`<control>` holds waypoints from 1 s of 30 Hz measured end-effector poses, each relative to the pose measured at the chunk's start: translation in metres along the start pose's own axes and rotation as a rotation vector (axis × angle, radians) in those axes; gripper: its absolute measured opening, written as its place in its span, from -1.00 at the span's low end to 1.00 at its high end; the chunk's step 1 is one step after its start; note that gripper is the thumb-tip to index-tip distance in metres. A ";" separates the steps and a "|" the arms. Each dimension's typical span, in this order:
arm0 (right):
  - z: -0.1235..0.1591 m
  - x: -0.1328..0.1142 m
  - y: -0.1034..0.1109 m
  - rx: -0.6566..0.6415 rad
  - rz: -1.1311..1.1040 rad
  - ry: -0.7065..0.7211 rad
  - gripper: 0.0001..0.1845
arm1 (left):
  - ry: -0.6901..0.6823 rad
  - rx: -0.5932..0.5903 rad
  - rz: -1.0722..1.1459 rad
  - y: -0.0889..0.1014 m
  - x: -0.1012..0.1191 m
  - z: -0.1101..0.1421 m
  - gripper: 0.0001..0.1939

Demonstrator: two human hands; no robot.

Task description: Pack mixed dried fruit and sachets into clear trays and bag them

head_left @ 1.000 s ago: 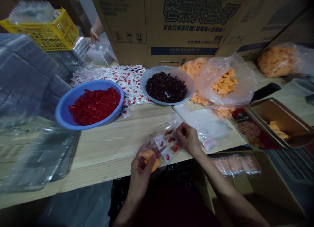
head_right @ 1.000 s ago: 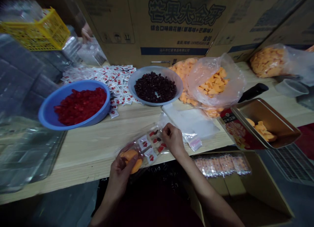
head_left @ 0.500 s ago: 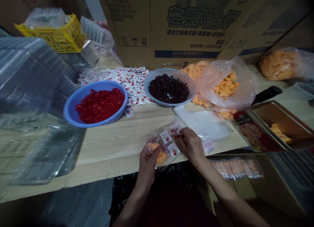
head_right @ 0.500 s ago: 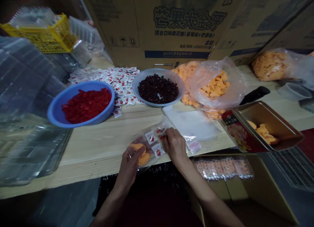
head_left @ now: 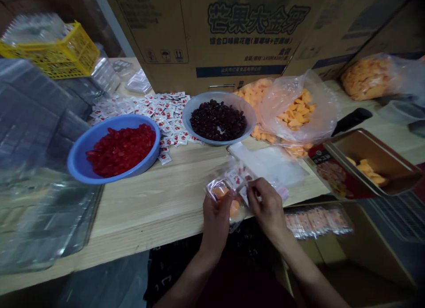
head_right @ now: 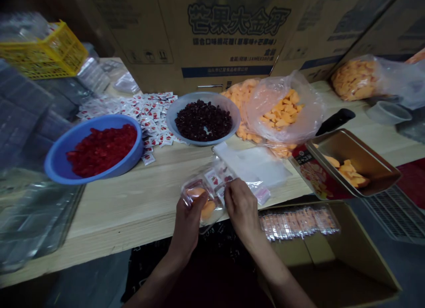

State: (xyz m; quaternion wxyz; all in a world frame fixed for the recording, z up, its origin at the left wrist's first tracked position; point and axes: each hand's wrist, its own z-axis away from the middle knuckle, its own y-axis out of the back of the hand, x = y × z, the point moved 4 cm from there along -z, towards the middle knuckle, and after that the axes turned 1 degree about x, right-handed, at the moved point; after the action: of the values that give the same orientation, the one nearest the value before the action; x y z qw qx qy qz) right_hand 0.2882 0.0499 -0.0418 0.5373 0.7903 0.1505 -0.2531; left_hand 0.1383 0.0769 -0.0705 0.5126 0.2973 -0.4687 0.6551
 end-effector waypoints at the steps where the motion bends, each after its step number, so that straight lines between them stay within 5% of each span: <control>1: -0.007 0.005 0.002 0.021 -0.002 -0.037 -0.87 | 0.007 -0.021 -0.009 -0.001 -0.001 0.001 -0.65; 7: -0.040 0.011 -0.016 -0.051 0.066 0.003 -0.80 | 0.065 -0.073 -0.019 -0.001 -0.009 0.003 -0.64; 12: -0.015 -0.022 -0.027 -0.081 -0.008 0.234 -0.74 | -0.022 -0.067 0.029 -0.009 -0.017 0.001 -0.64; 15: 0.001 -0.026 -0.019 -0.038 -0.098 0.217 -0.76 | -0.028 -0.053 0.028 -0.017 -0.022 0.001 -0.63; 21: -0.009 -0.002 0.004 0.025 -0.169 0.049 -0.83 | 0.133 -0.467 -0.003 -0.016 0.001 0.008 -0.60; 23: -0.013 -0.002 0.007 0.014 -0.167 0.063 -0.83 | 0.156 -0.524 -0.053 -0.007 0.005 0.009 -0.65; 27: -0.008 -0.017 0.007 -0.065 -0.198 0.120 -0.80 | 0.096 -0.415 -0.098 0.001 -0.005 0.002 -0.76; 30: 0.001 -0.030 0.008 -0.112 -0.232 0.136 -0.79 | -0.012 -0.228 -0.105 0.003 -0.016 -0.007 -0.75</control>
State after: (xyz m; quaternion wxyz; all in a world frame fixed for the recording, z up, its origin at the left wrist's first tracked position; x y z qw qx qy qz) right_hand 0.2673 0.0467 -0.0189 0.5361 0.7517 0.2909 -0.2507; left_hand 0.1408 0.0769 -0.0884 0.5737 0.2651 -0.5270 0.5682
